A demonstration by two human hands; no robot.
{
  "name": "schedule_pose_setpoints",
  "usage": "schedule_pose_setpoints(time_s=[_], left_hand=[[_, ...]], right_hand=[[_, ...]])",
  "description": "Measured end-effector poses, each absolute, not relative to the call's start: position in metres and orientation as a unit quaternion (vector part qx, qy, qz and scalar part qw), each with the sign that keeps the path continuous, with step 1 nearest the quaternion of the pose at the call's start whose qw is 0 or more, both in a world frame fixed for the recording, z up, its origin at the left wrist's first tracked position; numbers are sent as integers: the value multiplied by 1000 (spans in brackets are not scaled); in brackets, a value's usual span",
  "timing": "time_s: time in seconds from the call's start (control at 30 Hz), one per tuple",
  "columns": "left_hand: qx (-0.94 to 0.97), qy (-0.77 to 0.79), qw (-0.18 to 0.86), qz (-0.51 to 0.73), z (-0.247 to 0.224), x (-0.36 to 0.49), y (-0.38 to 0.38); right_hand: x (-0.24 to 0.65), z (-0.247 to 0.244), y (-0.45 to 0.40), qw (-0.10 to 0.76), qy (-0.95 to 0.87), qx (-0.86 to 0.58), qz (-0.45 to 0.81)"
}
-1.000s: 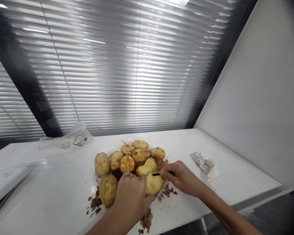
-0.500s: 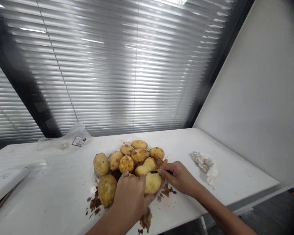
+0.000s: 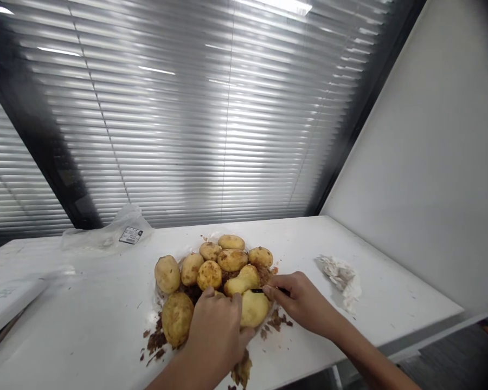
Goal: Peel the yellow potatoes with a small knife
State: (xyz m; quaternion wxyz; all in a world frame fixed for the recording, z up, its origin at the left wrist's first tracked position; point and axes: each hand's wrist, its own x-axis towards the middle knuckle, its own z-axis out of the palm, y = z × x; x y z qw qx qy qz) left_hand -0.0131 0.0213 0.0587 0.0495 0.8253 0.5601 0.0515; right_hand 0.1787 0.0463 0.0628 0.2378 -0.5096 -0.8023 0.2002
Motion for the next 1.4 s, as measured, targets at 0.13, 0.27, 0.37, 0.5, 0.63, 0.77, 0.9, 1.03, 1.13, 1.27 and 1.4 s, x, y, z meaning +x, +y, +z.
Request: schedule_pose_setpoints(time_s=[0.13, 0.27, 0.37, 0.5, 0.63, 0.77, 0.9, 1.03, 1.13, 1.27, 1.4], left_hand=[[828, 556, 44, 54, 57, -13, 21], [825, 561, 45, 54, 58, -13, 21], [825, 561, 44, 53, 59, -12, 21], [827, 557, 46, 57, 58, -13, 21], [827, 557, 40, 65, 56, -13, 22], [831, 551, 41, 63, 56, -13, 22], [826, 559, 43, 65, 57, -13, 21], [826, 560, 42, 60, 58, -13, 20], [827, 557, 43, 64, 56, -13, 21], [828, 556, 46, 64, 54, -13, 23], [827, 556, 52, 66, 54, -13, 23]], right_hand=[[173, 60, 40, 225, -810, -489, 231], [169, 57, 40, 224, -804, -518, 190], [170, 58, 41, 239, -792, -533, 178], [172, 57, 42, 226, -803, -496, 240], [176, 54, 46, 253, -781, -535, 201], [177, 55, 45, 236, -793, -499, 260], [178, 56, 43, 227, -800, -516, 206], [179, 56, 42, 218, -810, -507, 200], [178, 55, 40, 204, -821, -493, 201], [177, 56, 39, 208, -811, -525, 154], [176, 59, 38, 185, -834, -485, 186]])
